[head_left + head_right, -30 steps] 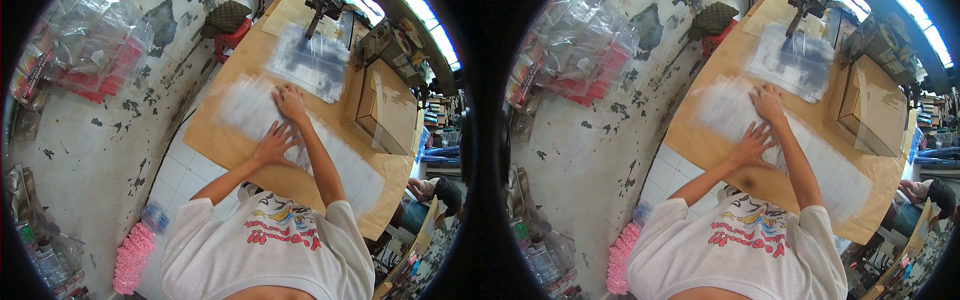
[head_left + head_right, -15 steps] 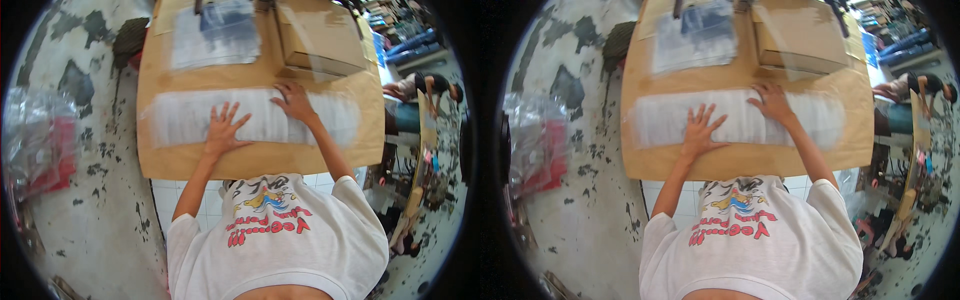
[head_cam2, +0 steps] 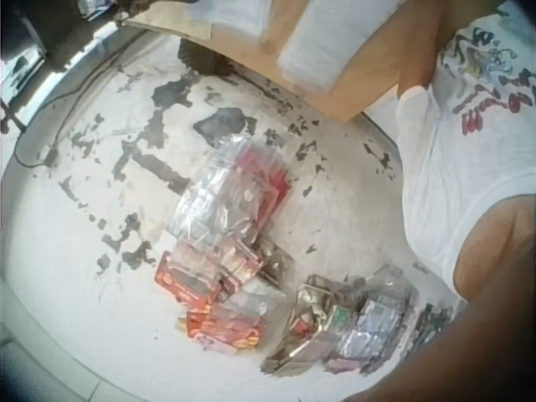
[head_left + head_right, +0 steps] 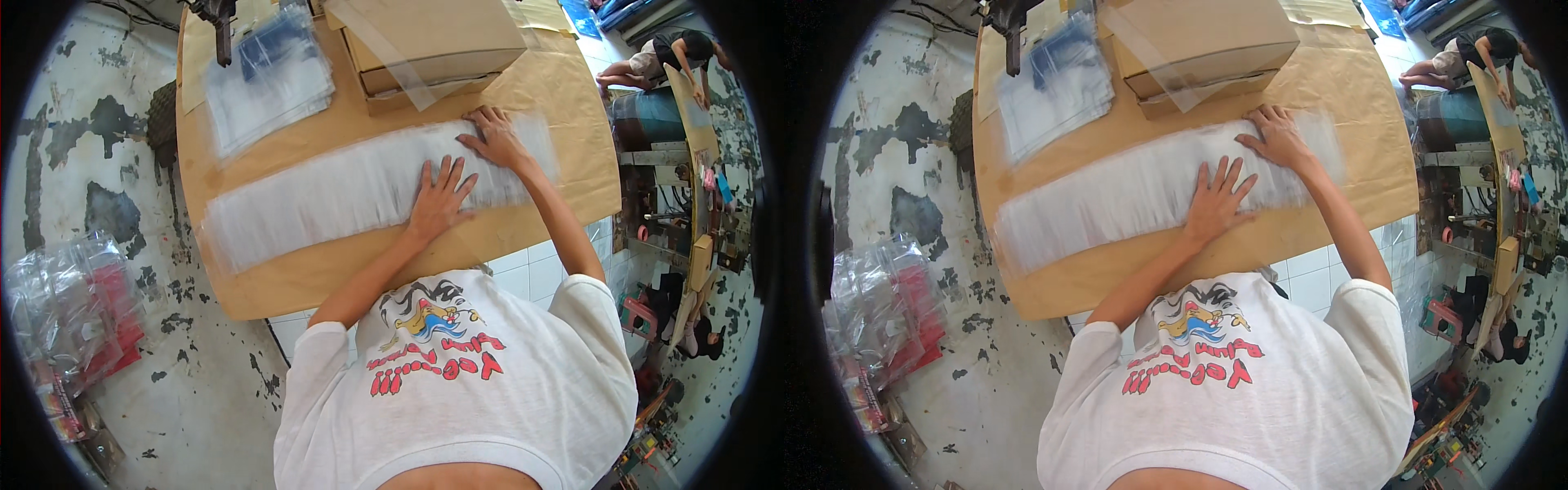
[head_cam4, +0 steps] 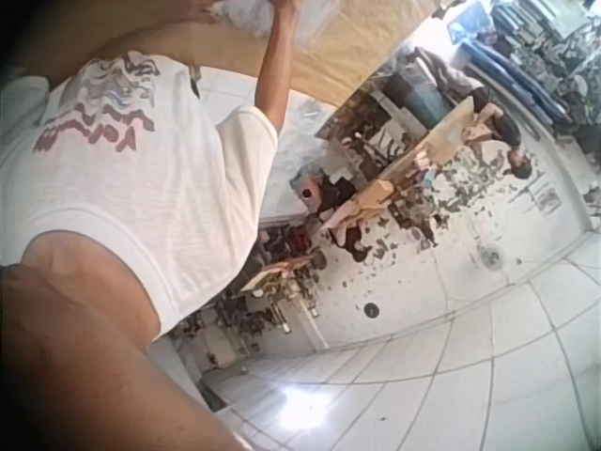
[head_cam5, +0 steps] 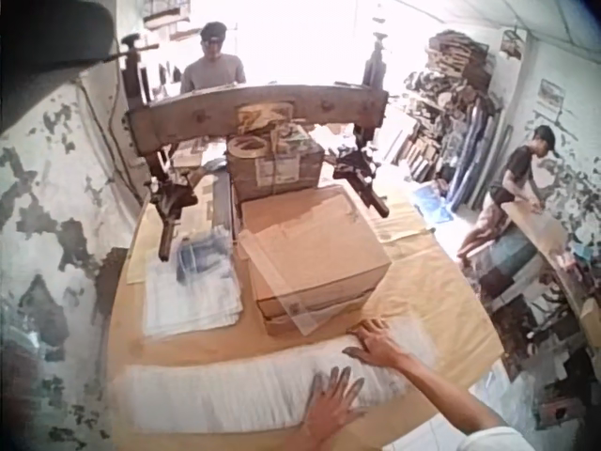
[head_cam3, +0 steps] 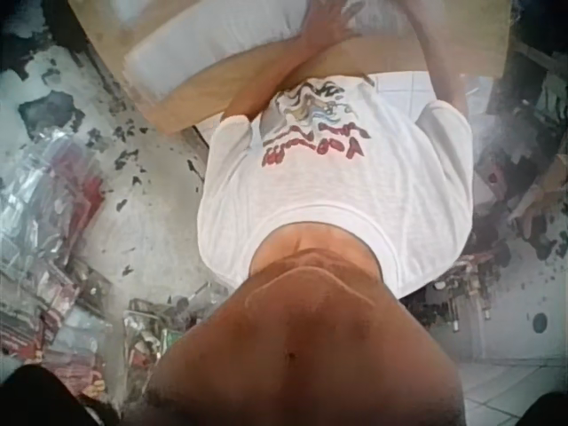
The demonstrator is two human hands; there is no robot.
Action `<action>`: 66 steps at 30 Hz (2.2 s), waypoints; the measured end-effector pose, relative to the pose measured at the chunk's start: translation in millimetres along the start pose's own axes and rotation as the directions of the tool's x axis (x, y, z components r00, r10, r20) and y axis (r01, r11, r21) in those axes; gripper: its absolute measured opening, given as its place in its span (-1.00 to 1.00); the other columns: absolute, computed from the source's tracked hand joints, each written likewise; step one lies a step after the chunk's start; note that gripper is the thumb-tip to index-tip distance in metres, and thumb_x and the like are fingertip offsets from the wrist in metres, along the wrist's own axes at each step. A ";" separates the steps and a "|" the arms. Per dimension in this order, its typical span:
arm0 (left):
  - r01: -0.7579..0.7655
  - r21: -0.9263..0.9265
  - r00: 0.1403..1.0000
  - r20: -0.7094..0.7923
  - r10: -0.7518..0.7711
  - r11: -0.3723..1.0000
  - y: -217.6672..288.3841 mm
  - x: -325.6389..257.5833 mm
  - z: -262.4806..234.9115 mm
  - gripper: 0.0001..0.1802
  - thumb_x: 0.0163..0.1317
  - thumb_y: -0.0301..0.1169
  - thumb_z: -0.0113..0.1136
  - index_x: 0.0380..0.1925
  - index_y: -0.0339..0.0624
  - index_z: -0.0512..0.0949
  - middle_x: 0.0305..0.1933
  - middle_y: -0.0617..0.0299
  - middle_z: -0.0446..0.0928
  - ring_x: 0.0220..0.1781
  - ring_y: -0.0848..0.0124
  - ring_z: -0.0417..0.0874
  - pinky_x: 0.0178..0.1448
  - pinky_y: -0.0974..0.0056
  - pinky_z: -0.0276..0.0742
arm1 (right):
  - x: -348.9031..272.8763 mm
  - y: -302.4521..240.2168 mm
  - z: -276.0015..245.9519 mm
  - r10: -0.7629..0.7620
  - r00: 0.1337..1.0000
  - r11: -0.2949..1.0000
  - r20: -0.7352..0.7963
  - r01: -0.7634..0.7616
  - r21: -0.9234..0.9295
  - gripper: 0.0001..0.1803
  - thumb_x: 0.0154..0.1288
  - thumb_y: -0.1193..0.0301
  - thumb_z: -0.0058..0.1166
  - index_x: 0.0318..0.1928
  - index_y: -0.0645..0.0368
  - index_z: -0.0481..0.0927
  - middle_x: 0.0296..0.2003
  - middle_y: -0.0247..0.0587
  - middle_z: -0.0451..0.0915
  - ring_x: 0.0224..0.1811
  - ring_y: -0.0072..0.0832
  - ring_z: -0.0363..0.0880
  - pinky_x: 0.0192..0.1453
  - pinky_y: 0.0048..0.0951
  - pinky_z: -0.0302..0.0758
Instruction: The person arranges, flattens, and smooths plastic sheets laid out in a row across a table by hand.
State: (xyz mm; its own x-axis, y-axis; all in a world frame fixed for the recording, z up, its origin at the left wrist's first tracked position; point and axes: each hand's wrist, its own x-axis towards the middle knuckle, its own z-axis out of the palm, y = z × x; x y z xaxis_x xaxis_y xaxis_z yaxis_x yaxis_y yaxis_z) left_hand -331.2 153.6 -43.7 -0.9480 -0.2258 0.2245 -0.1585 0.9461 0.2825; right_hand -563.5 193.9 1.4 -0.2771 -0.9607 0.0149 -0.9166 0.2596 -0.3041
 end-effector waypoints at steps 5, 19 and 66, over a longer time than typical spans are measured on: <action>0.068 -0.057 0.998 -0.009 -0.069 0.996 3.9 17.8 11.6 -0.20 0.19 0.31 0.09 0.36 0.17 0.44 0.52 -0.02 0.22 0.57 0.00 0.15 0.47 -0.47 -0.01 | -1.1 6.0 -9.5 0.015 0.996 0.999 0.083 -0.019 0.050 -0.38 0.34 -0.04 0.18 0.15 0.22 0.56 0.11 0.02 0.52 0.25 0.06 0.40 0.36 -0.04 0.29; 0.776 0.155 0.625 -0.325 -0.710 0.612 -204.1 -177.0 -101.2 -0.22 0.31 0.22 0.07 0.38 -0.01 0.41 0.56 -0.01 0.21 0.61 0.02 0.13 0.62 -0.24 -0.15 | -10.2 -5.7 7.5 -0.022 0.993 0.999 -0.113 0.018 -0.037 -0.42 0.34 0.09 0.17 0.21 0.21 0.49 0.17 0.08 0.47 0.30 0.06 0.31 0.42 -0.02 0.21; 0.811 -0.054 0.506 -0.434 -0.746 0.582 -187.3 -268.5 -130.6 -0.45 0.33 0.05 0.08 0.28 0.19 0.55 0.58 -0.32 0.00 0.63 -0.17 -0.05 0.64 -0.21 -0.24 | 4.0 -644.9 263.3 -0.461 0.863 0.886 0.208 0.433 0.168 -0.32 0.40 0.40 -0.09 0.41 0.61 0.16 0.47 0.44 0.07 0.56 0.30 -0.05 0.63 0.06 -0.09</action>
State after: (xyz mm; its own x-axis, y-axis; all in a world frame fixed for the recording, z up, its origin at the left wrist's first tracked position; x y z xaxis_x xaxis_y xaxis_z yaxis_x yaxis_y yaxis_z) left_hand -10.9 6.7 -35.0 -0.2418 -0.9203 0.3075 -0.8466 0.3549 0.3965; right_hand 102.4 -3.1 -53.2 0.2438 -0.9688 -0.0449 -0.8832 -0.2026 -0.4231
